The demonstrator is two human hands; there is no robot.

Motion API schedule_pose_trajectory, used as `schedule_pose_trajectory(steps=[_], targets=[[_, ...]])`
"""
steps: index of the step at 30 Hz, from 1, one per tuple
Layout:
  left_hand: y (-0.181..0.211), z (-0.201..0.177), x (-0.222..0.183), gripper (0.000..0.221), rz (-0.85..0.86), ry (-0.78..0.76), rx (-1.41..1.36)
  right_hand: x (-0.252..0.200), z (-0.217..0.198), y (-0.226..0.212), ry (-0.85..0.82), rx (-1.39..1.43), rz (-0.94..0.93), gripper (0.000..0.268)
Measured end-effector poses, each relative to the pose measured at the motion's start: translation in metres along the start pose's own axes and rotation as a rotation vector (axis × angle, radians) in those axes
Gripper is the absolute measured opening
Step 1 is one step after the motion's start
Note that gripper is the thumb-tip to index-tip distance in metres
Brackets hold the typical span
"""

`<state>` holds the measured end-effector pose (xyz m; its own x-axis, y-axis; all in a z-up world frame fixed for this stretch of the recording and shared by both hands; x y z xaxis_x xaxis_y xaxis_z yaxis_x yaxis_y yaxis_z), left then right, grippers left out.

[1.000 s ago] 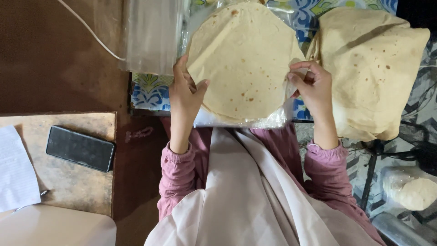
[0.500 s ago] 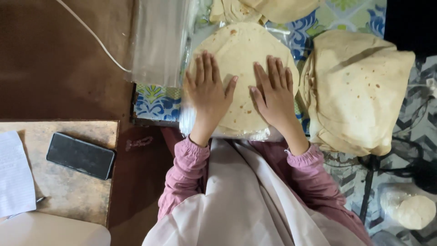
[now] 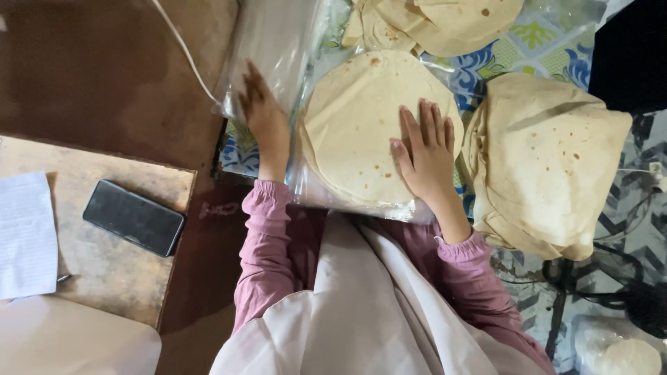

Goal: The person organizes and stacks flatbread on a surface, then places a stack into a clear plastic bag by hand.

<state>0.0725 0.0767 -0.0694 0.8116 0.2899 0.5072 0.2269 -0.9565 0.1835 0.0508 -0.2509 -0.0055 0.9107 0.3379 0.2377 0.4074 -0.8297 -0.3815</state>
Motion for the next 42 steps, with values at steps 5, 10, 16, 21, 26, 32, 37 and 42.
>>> schedule_pose_trajectory(steps=[5,10,16,21,26,32,37,42], targets=[[0.021,-0.048,0.018,0.057,-0.169,-0.061,-0.46,0.001,-0.001,0.001,-0.002,0.015,0.001,0.058],[0.075,-0.129,0.008,0.028,-0.01,0.23,-0.998,0.002,-0.004,0.003,-0.007,-0.007,0.0,0.06],[0.161,-0.171,-0.051,0.021,-0.171,-0.486,-1.941,-0.018,-0.045,-0.025,-0.337,1.442,0.15,0.082],[0.163,-0.238,-0.048,0.019,0.552,-0.479,-1.726,-0.04,-0.109,-0.035,-0.11,1.657,0.265,0.07],[0.172,-0.207,-0.063,0.05,0.38,-0.647,-1.947,-0.054,-0.095,-0.015,-0.097,1.3,0.137,0.042],[0.173,-0.201,-0.064,0.037,0.207,-0.586,-1.959,-0.039,-0.141,-0.082,-0.039,0.687,-0.323,0.047],[0.139,-0.201,-0.067,0.013,0.268,-0.24,-1.796,-0.048,-0.123,-0.053,-0.032,0.56,-0.301,0.051],[0.114,-0.218,-0.053,0.003,-0.099,0.063,-2.037,-0.051,-0.131,-0.021,-0.008,1.046,0.079,0.038]])
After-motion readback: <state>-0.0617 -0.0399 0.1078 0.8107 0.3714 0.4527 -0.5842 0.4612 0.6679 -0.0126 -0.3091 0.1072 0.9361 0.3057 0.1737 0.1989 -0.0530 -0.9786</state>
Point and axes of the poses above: each hand's wrist, its own x-axis towards the middle knuckle, its own z-axis out of the palm, y = z × x, the point moved 6 cm from there along x, towards the middle knuckle, and after that the axes turned 7 degrees about z, right-handed, at the moved point
